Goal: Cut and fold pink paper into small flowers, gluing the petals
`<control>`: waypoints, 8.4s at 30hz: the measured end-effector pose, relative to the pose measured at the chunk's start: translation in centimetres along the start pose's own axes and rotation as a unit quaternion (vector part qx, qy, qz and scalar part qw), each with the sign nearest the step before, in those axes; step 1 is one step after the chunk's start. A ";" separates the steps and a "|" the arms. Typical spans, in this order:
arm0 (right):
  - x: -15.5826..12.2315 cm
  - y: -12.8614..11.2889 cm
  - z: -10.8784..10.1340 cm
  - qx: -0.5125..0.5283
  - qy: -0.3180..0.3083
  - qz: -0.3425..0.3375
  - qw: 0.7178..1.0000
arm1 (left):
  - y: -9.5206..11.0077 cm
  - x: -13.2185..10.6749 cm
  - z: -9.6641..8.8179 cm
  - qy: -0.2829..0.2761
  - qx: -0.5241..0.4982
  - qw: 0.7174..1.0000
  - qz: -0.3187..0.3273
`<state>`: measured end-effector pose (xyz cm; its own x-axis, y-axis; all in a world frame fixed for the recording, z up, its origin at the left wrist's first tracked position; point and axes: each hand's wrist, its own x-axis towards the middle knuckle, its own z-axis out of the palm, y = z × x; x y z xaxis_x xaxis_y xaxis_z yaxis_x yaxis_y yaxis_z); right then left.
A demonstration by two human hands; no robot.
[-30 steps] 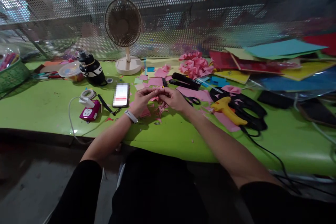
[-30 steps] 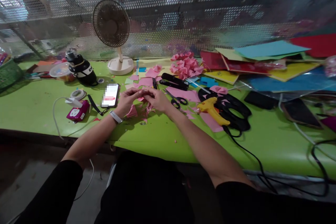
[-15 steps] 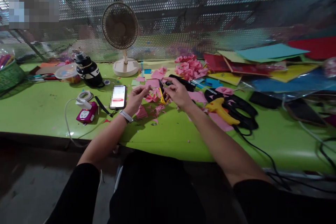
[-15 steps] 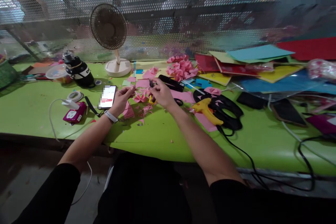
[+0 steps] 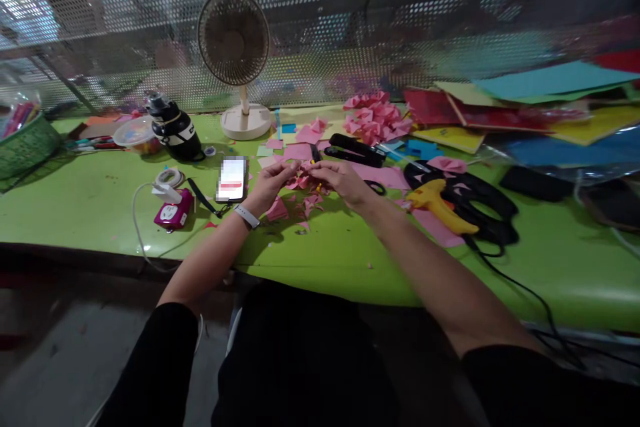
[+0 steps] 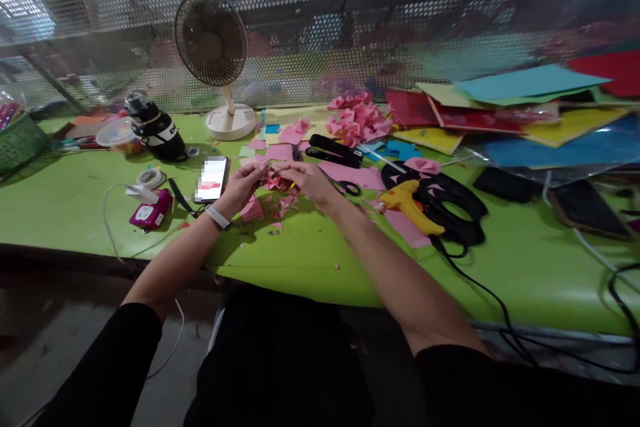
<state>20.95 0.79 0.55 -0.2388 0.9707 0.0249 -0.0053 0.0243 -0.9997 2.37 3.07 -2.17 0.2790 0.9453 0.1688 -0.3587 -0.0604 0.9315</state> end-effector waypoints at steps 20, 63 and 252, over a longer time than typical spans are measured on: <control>0.3 1.3 1.1 0.033 0.155 -0.089 0.983 | 0.9 -1.3 1.2 -0.033 0.012 0.998 -0.060; -0.2 0.9 -0.6 -0.123 0.016 -0.099 0.987 | 1.0 -0.4 0.8 0.013 0.088 0.994 -0.059; 1.1 -1.6 -12.7 -0.582 0.116 0.201 0.779 | 1.0 0.0 0.0 0.039 0.105 0.992 0.059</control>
<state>33.02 4.84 2.16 0.1885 0.9695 -0.1563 0.9414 -0.2238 -0.2523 2.00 2.97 -1.23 0.1743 0.9491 0.2625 -0.1883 -0.2295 0.9549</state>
